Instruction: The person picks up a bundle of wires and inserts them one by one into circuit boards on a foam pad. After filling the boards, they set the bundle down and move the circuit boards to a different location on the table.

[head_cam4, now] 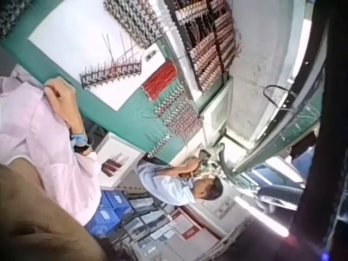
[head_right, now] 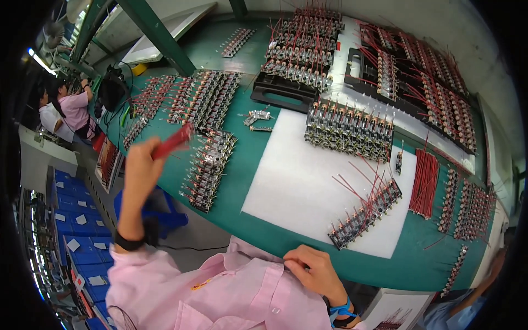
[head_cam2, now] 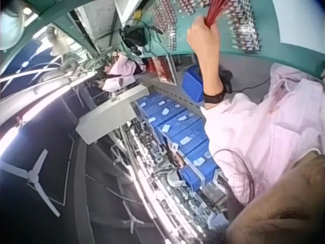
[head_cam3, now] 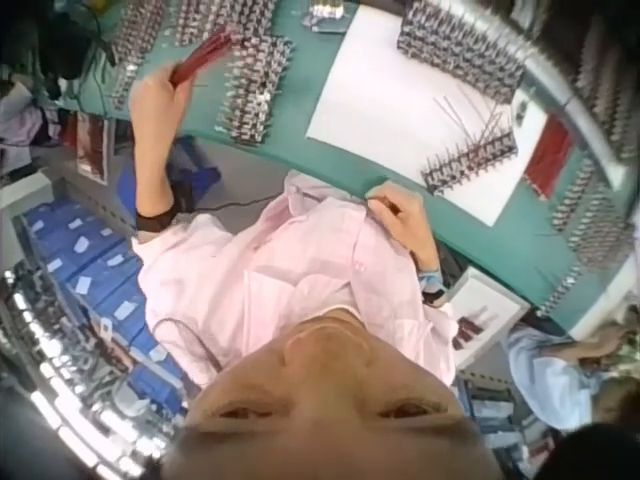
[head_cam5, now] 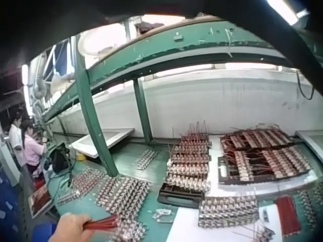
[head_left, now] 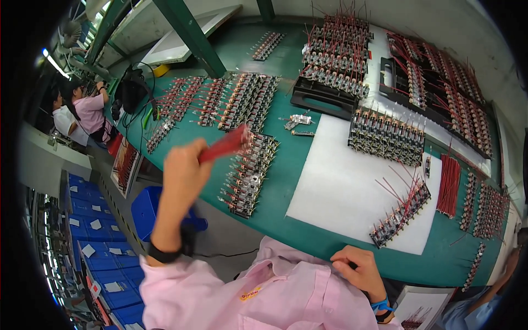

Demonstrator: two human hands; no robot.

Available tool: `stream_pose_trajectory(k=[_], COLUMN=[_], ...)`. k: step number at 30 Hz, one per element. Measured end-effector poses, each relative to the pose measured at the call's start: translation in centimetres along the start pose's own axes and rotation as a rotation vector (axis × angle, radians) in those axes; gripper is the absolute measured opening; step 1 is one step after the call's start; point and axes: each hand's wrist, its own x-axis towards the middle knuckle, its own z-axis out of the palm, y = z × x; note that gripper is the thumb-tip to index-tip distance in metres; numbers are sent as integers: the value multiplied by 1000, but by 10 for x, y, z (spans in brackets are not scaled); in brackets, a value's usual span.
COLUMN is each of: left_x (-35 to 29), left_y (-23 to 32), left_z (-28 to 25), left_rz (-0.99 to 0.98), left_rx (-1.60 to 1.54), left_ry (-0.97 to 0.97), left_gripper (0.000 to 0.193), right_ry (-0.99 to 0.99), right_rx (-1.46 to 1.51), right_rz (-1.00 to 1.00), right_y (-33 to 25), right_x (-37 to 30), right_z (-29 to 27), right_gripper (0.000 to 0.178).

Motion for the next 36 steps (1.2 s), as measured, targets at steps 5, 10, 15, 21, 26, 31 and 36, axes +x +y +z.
stream_pose_trajectory(k=[5, 10, 15, 21, 26, 31, 36], left_x=[140, 279, 343, 367, 374, 374, 367], left_y=[-15, -25, -15, -14, -11, -9, 5], left_z=[-20, 20, 96, 142, 154, 160, 158], left_rz=[320, 232, 221, 47, -64, -94, -127], left_rx=[284, 416, 358, 389, 284, 225, 225], left_ry=[-20, -262, -235, -291, -321, -362, -362], left_gripper=[20, 23, 30, 26, 31, 36, 37], right_ry=[-141, -29, 129, 316, 279, 331, 346], right_rx=[-22, 11, 67, 78, 79, 23, 21], right_rz=[-81, -109, -5, 88, 189, 143, 91], right_y=[4, 13, 7, -9, 3, -19, -14], right_x=[-6, -11, -6, 4, -5, 9, 6], right_z=[-13, -12, -13, -2, 3, -2, -1], right_gripper=[7, 7, 3, 6, 7, 5, 5])
